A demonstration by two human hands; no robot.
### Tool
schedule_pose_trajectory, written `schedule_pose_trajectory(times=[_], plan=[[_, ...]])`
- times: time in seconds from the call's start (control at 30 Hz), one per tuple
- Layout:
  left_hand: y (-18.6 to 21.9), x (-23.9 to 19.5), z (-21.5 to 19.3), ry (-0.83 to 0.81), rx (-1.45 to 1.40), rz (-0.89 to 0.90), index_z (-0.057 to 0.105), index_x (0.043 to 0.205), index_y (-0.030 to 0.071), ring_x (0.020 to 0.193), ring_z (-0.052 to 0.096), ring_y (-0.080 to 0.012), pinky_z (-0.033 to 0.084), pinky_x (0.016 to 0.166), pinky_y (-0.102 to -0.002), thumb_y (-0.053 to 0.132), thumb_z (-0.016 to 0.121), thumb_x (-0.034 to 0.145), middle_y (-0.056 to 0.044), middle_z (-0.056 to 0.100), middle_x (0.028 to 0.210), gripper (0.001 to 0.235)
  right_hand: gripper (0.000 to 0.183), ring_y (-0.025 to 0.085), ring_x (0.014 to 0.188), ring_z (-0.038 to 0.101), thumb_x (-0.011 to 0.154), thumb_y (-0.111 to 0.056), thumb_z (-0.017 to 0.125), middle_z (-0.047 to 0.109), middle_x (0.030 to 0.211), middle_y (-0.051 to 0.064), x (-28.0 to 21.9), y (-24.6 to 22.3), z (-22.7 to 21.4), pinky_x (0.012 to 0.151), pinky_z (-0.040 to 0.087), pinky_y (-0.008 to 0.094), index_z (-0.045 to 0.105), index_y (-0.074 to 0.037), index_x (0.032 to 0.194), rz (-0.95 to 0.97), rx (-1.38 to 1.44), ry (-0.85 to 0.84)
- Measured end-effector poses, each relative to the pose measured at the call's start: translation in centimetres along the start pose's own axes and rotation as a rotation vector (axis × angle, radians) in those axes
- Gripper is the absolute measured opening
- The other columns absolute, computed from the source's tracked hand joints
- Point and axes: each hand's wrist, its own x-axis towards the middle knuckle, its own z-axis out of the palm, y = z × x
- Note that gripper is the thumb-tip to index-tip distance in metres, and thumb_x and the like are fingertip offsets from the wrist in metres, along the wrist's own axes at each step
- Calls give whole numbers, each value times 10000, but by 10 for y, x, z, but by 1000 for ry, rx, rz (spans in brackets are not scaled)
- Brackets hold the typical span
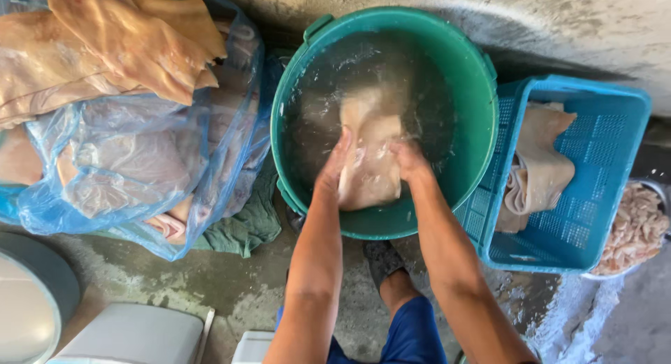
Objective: The person washes large, flat, beige sheets of food by hand in a green bucket filled with water. They repeatedly submerge, rub, and rinse the sheets, then transfer them to a blue plastic basket. A large bag of similar food items and a bowl of chopped pieces are visible nearby.
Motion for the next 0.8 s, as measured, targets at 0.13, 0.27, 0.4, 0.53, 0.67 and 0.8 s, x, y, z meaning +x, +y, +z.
schedule_pose_trajectory(times=[0.13,0.27,0.4,0.53,0.67,0.8], plan=[[35,-9,-16,56,173,109,699,1207,33,915,676,-240,565,802,-411,352,692,892,-106,728,1066,449,466,303,1006,695,911,-141,689,706,1147,186,-66,-50,43,875,574,398,594,-1,1345,-489,-395,47],[26,-2,-28,158,397,351,718,1198,-13,871,650,-215,541,768,-398,250,737,917,-97,713,1038,386,486,413,1036,701,1026,-325,618,713,1102,251,-79,-109,106,902,549,464,536,-26,1401,-634,-938,516],[30,6,-25,494,219,468,702,1200,43,838,606,-174,487,772,-384,261,685,960,-51,677,1022,325,585,477,1378,461,1065,-285,596,493,1490,333,-51,-115,120,1155,405,520,398,-9,1541,-1029,-1238,362],[11,30,-56,642,447,459,708,1177,39,881,637,-181,508,810,-385,203,682,928,-54,698,1044,300,600,453,1399,420,1048,-373,551,450,1524,302,-29,-44,101,1143,348,534,407,-26,1516,-785,-1237,156],[-21,67,-90,712,617,342,714,1154,35,923,669,-188,528,849,-386,146,679,896,-57,718,1066,284,498,394,1264,469,1050,-329,546,513,1395,245,-1,-14,41,1038,381,485,473,-34,1445,-204,-988,474],[-31,72,-88,544,505,442,719,1132,31,966,700,-195,549,887,-387,89,676,863,-60,739,1088,278,417,313,1113,488,1029,-292,593,550,1241,184,31,-19,-6,920,397,429,531,-25,1343,313,-723,380]])
